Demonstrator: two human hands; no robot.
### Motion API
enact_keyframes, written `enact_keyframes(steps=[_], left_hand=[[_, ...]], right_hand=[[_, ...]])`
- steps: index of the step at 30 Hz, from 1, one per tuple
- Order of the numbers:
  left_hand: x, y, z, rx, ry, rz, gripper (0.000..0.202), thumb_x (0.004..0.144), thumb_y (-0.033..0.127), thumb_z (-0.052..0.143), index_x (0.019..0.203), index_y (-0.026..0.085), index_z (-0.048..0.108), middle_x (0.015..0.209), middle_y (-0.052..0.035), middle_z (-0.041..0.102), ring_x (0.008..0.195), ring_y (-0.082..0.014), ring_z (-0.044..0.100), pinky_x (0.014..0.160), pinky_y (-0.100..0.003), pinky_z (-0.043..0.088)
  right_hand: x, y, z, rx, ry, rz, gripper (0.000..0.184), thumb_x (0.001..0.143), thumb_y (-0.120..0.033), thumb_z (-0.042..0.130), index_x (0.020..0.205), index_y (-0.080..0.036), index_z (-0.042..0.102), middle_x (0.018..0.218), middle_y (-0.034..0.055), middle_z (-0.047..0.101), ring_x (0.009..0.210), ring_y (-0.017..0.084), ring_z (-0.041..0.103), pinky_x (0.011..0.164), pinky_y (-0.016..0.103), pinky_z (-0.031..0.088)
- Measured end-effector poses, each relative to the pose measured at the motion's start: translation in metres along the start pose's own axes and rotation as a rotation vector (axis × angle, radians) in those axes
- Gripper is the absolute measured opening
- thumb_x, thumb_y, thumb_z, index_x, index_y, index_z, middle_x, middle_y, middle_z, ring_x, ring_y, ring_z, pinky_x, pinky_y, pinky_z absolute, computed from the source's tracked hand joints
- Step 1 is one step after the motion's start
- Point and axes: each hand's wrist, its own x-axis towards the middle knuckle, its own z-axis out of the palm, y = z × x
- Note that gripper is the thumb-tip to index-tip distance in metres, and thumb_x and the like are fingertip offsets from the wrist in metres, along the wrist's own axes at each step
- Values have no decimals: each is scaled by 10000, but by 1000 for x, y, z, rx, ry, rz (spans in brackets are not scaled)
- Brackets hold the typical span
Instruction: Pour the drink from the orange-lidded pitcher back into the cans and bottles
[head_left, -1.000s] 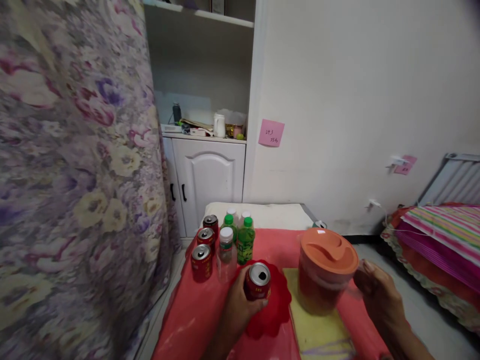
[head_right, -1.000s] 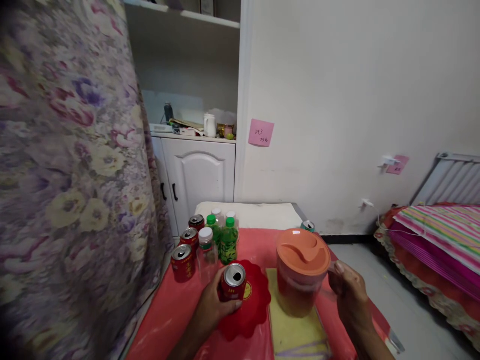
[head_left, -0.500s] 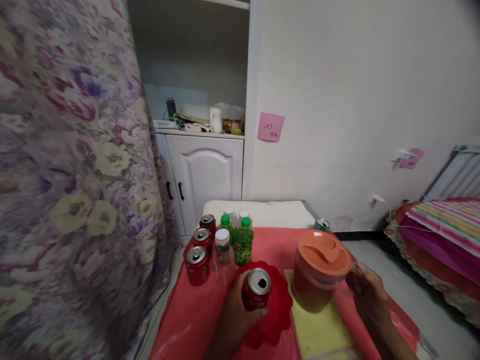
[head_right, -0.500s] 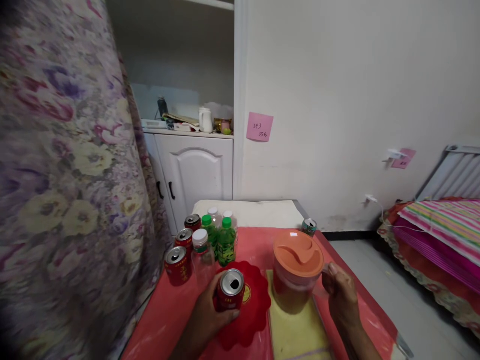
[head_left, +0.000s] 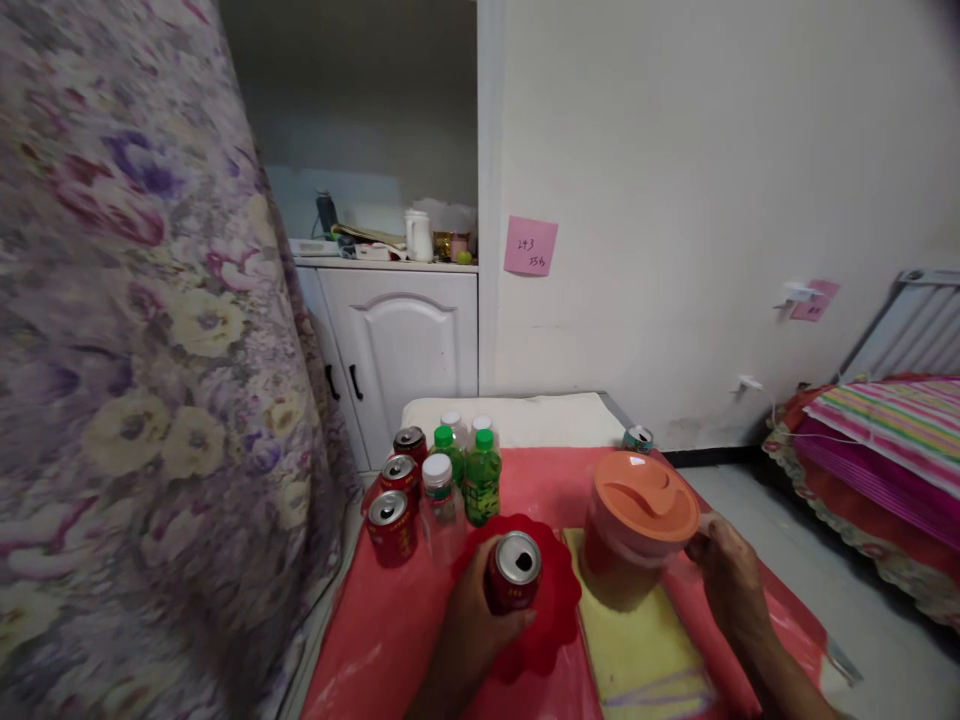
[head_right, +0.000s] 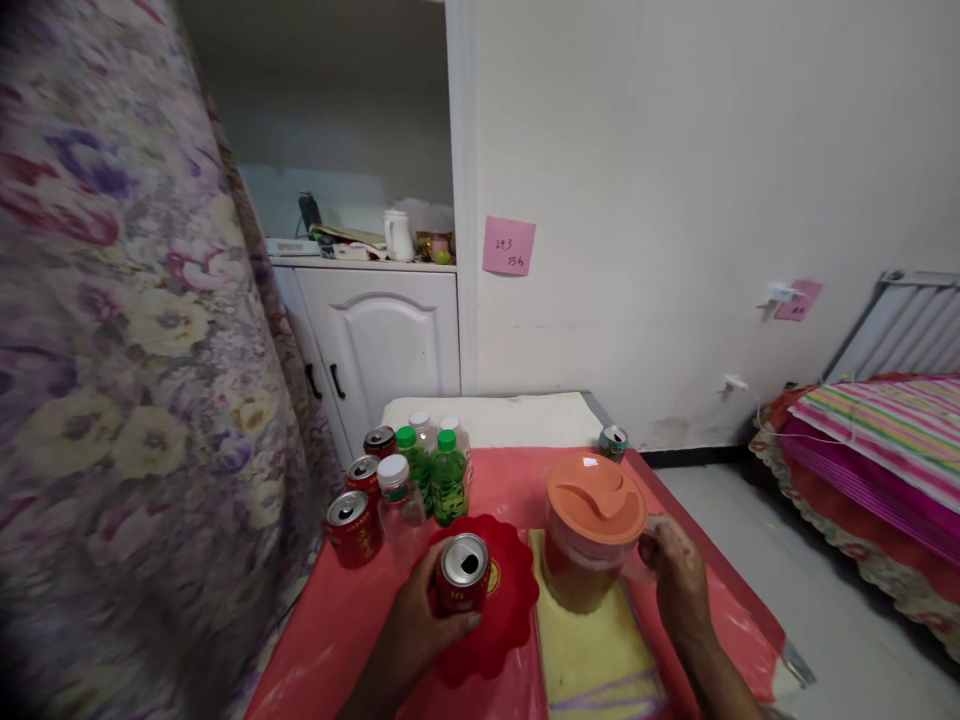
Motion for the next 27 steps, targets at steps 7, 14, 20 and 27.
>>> enact_keyframes(steps=[7,14,20,27], left_hand=[[-1,1,0,10,-3,11,726,486,102,822,1177,189,618,1216,-103,717,1192,-353,609,1054,-422,441],[-2,1,-2,-19,-17,58,720,500,181,850,1178,173,610,1190,-119,723,1163,-360,624,1030,-430,456],[0,-2,-2,-19,12,60,749,477,243,873,1178,166,620,1203,-142,723,1172,-380,627,1050,-480,454],[8,-17,-8,23,39,101,761,465,288,849,1177,152,617,1252,-178,692,1219,-418,598,1085,-550,429]], right_hand=[[-12,12,-17,25,35,68,503,790,-532,685,1174,-220,595,1188,77,641,1101,285,567,905,364,442],[-81,12,-37,-122,271,44,404,811,-528,671,1088,-237,625,1094,77,679,1049,309,622,918,398,479],[-121,0,22,-162,-263,-201,184,817,-312,672,988,-260,713,905,50,720,832,249,696,754,312,564],[-113,5,122,-186,-498,-148,796,606,-227,794,1363,-179,552,1369,166,604,1295,372,530,1103,493,412]])
